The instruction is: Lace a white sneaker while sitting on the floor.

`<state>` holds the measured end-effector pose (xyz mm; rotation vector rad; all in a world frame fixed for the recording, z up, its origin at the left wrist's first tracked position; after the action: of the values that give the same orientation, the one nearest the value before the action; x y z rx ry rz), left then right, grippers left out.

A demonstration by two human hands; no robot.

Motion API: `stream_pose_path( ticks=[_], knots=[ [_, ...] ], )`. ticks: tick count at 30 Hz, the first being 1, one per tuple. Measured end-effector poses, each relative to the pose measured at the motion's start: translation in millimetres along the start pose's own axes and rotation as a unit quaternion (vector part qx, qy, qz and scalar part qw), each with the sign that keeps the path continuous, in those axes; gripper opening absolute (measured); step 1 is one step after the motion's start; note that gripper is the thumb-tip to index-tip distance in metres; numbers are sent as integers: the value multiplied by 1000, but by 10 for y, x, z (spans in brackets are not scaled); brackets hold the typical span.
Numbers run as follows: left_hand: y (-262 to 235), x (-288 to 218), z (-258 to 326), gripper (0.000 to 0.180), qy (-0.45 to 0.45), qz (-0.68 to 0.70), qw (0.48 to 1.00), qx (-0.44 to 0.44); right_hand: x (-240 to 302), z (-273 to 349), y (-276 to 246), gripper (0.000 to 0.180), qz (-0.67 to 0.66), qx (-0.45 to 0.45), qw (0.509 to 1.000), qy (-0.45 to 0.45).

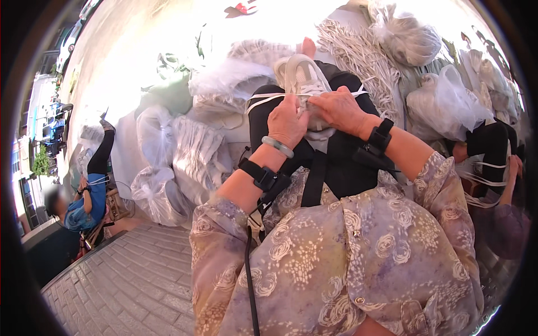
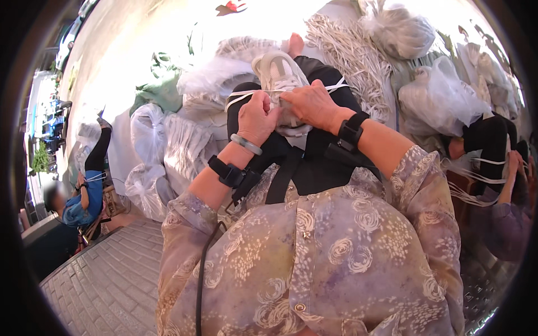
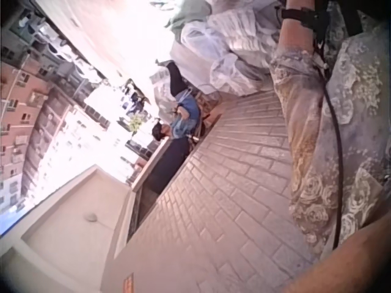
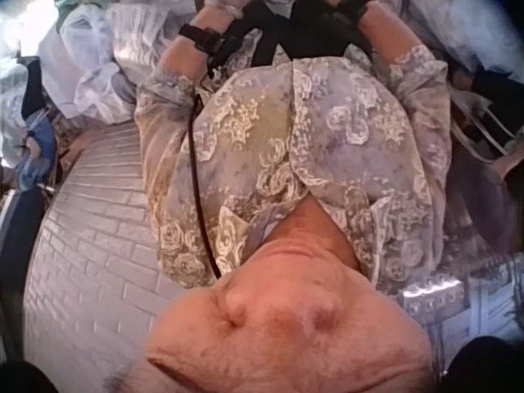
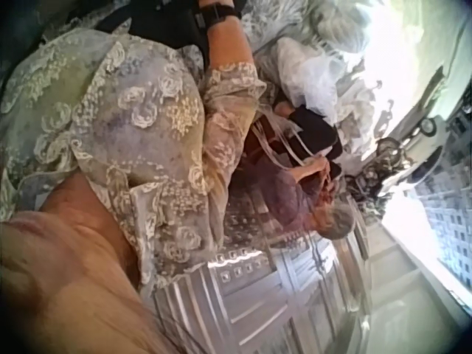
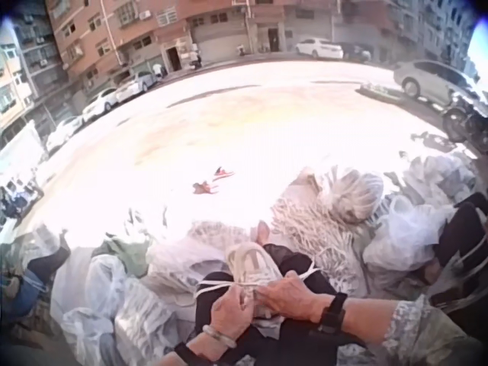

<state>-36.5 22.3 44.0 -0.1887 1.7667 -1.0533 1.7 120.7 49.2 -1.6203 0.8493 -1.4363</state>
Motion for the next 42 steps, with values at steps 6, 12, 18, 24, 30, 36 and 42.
stream_pose_path(
  ticks=[6,12,18,24,30,36,42],
  knots=[
    [148,-87,78,30,54,-94,993,52,13,-70,72,15,-57,-19,998,23],
    [192,52,99,19,34,-74,996,27,29,-74,41,15,-71,-74,994,40],
    [173,268,-27,19,7,-10,1000,29,86,-113,94,12,-17,-56,997,41],
    [213,419,-45,19,-30,38,998,35,142,-186,162,7,21,-73,997,14],
    [179,241,49,27,20,27,999,4,127,-24,86,7,42,-40,998,4],
    [160,7,162,32,86,-44,994,45,-859,1113,-510,12,34,-9,994,107],
    [103,3,159,31,118,-18,993,4,-2121,2452,-647,10,59,-18,950,305]
  ],
)
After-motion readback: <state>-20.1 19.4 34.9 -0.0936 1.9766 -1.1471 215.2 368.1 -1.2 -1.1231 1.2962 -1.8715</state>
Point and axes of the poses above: each hand's wrist, its own z-axis away from the middle knuckle, its own y-axis out of the palm, x = y × z, the point moved 10 cm from there along -z, towards the middle knuckle, and after that the axes turned 9 degrees about y, right-handed, at the moved point
